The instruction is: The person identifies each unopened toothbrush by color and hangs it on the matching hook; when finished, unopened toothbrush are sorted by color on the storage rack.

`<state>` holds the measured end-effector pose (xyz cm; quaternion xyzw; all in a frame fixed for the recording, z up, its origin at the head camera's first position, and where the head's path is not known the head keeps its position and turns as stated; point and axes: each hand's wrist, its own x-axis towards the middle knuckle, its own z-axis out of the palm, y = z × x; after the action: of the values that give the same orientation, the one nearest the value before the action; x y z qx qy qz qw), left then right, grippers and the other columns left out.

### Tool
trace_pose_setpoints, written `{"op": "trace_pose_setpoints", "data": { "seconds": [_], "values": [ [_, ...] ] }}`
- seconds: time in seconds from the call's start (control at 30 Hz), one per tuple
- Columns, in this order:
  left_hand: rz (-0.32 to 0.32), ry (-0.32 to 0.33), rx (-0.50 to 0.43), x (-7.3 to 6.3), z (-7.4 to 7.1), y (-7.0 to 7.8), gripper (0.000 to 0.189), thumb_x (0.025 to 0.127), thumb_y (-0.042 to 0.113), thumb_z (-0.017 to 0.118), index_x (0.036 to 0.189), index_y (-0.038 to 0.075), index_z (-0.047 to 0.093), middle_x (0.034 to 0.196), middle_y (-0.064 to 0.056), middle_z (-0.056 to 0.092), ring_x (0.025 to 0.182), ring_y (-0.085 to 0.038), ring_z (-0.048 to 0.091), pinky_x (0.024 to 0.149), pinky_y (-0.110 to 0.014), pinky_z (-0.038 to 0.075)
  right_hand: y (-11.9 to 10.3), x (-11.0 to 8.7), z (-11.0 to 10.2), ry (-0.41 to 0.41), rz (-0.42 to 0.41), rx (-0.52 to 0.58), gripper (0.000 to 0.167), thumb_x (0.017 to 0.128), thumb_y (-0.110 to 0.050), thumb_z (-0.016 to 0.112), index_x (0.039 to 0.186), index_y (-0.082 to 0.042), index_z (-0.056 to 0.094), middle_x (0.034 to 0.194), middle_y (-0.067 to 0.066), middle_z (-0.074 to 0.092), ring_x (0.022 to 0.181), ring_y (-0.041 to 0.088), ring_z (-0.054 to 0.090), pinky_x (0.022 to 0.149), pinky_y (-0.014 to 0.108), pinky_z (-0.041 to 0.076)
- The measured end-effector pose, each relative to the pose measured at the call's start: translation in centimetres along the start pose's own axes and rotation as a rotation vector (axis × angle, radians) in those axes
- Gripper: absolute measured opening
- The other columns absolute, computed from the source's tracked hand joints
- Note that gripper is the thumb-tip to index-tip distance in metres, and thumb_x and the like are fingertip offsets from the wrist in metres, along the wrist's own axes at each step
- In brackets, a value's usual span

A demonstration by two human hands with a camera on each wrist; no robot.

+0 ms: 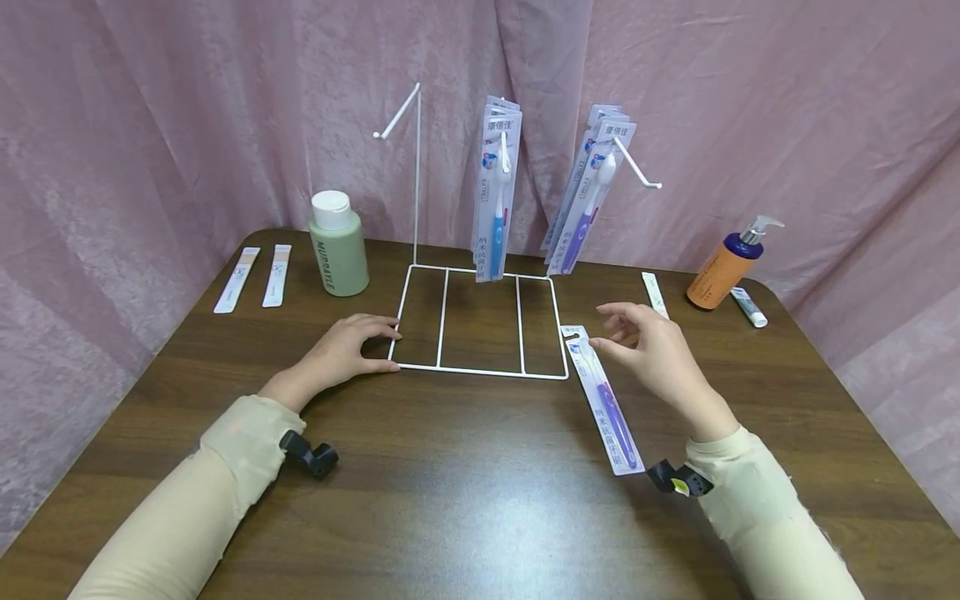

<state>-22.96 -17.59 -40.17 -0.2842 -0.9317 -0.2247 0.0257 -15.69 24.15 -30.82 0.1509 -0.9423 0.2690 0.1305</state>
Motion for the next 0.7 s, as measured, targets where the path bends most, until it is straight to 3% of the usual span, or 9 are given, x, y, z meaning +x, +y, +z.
{"op": "trace_pose_setpoints", "data": {
  "seconds": [0.17,0.4,0.7],
  "values": [
    [0.003,0.0,-0.004,0.0,0.1,0.0,0.05,0.077,0.035,0.079,0.119,0.009,0.066,0.14,-0.012,0.055,0.132,-0.035,0.045,0.109,-0.059,0.032,1.2,-0.8,0.7,-0.045,0.041,-0.015,0.042,0.084,-0.018,0.074,0.121,-0.003,0.062,0.095,0.014,0.068,0.081,0.023,0.068,0.069,0.034,0.052],
    [0.002,0.002,-0.01,0.0,0.1,-0.1,0.05,0.077,0.035,0.079,0.119,0.01,0.066,0.14,-0.012,0.055,0.132,-0.035,0.045,0.11,-0.059,0.031,2.8,-1.7,2.1,-0.137,0.089,-0.059,0.045,0.082,-0.021,0.076,0.12,-0.002,0.062,0.098,0.016,0.069,0.083,0.023,0.065,0.073,0.037,0.05],
    [0.001,0.007,-0.011,0.0,0.0,0.0,0.05,0.077,0.036,0.079,0.118,0.009,0.067,0.14,-0.012,0.055,0.132,-0.036,0.045,0.11,-0.059,0.031,3.9,-2.2,2.9,-0.24,0.146,-0.102,0.05,0.081,-0.024,0.076,0.121,0.0,0.061,0.097,0.015,0.069,0.081,0.023,0.061,0.067,0.034,0.046]
  ]
}}
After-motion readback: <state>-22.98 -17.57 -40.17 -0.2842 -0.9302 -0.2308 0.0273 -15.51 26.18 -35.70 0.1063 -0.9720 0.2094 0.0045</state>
